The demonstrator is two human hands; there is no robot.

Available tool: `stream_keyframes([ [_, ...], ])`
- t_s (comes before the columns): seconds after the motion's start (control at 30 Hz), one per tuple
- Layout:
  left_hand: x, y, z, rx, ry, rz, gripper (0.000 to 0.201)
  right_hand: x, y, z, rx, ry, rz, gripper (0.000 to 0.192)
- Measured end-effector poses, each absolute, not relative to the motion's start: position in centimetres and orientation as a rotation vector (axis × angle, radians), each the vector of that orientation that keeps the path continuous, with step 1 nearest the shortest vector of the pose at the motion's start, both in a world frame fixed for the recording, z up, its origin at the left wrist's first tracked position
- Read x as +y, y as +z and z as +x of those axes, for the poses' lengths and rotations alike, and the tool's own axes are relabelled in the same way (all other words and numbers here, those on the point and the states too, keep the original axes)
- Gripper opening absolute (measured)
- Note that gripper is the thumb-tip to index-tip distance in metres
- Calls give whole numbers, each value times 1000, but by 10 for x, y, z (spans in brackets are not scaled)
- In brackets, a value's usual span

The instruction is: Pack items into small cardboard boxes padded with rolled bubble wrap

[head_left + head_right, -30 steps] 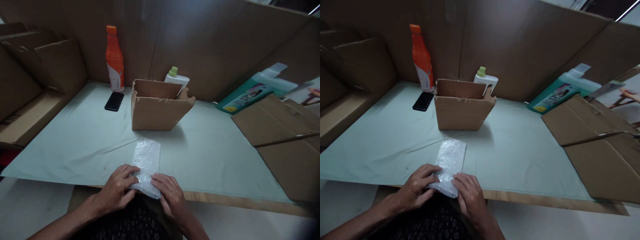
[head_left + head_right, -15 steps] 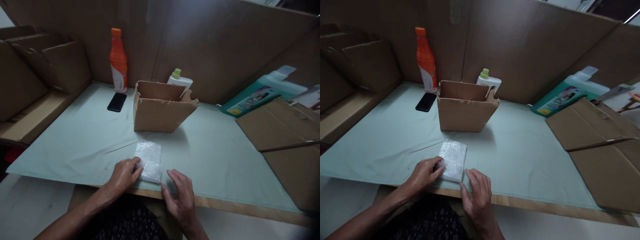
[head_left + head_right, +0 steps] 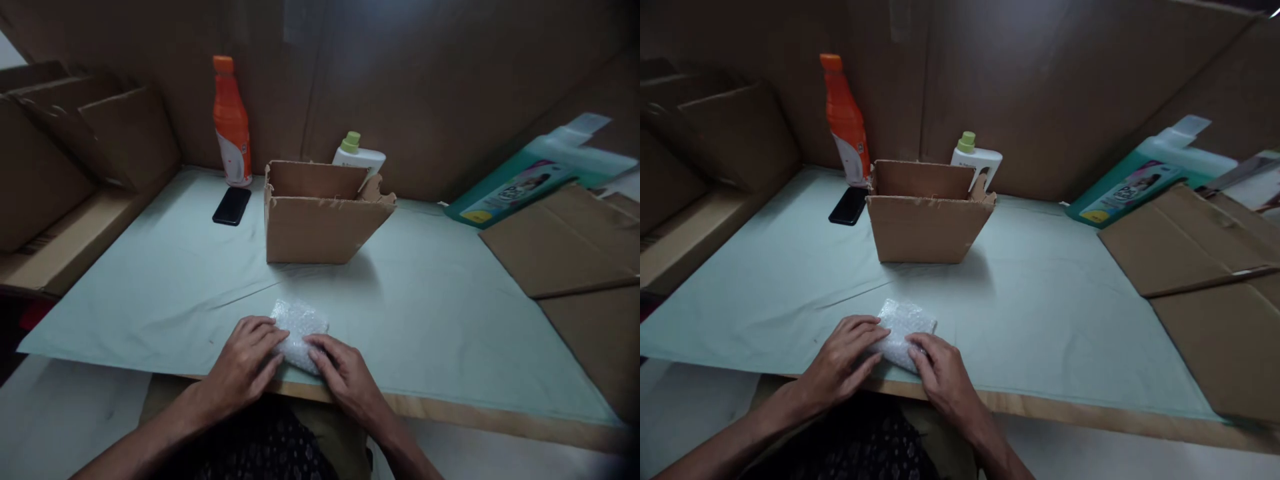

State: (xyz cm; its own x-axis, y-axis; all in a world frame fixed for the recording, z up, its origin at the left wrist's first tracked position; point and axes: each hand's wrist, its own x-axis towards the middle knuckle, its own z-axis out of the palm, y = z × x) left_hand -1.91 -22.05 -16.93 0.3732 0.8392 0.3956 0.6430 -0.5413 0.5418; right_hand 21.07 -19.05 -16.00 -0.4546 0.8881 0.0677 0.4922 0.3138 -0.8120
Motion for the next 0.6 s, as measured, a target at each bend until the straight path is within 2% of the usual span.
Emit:
stream_keyframes([
  [0.1,-205,-169,-15,1358,923,2252,25,-185,-158,209,-1936,1190,-1322,24],
  [0.23,-189,-172,-9,1532,888,2188,31,-182,-164,207,-1880,1117,-1371,25],
  [0.47,-178,-180,-1,1689,777,2198,39,-182,-179,215,-2125,304,-1308,23],
  [0.6,-176,-179,2,1724,700,2192,43,-179,-184,221,-2195,189,-1384,39],
])
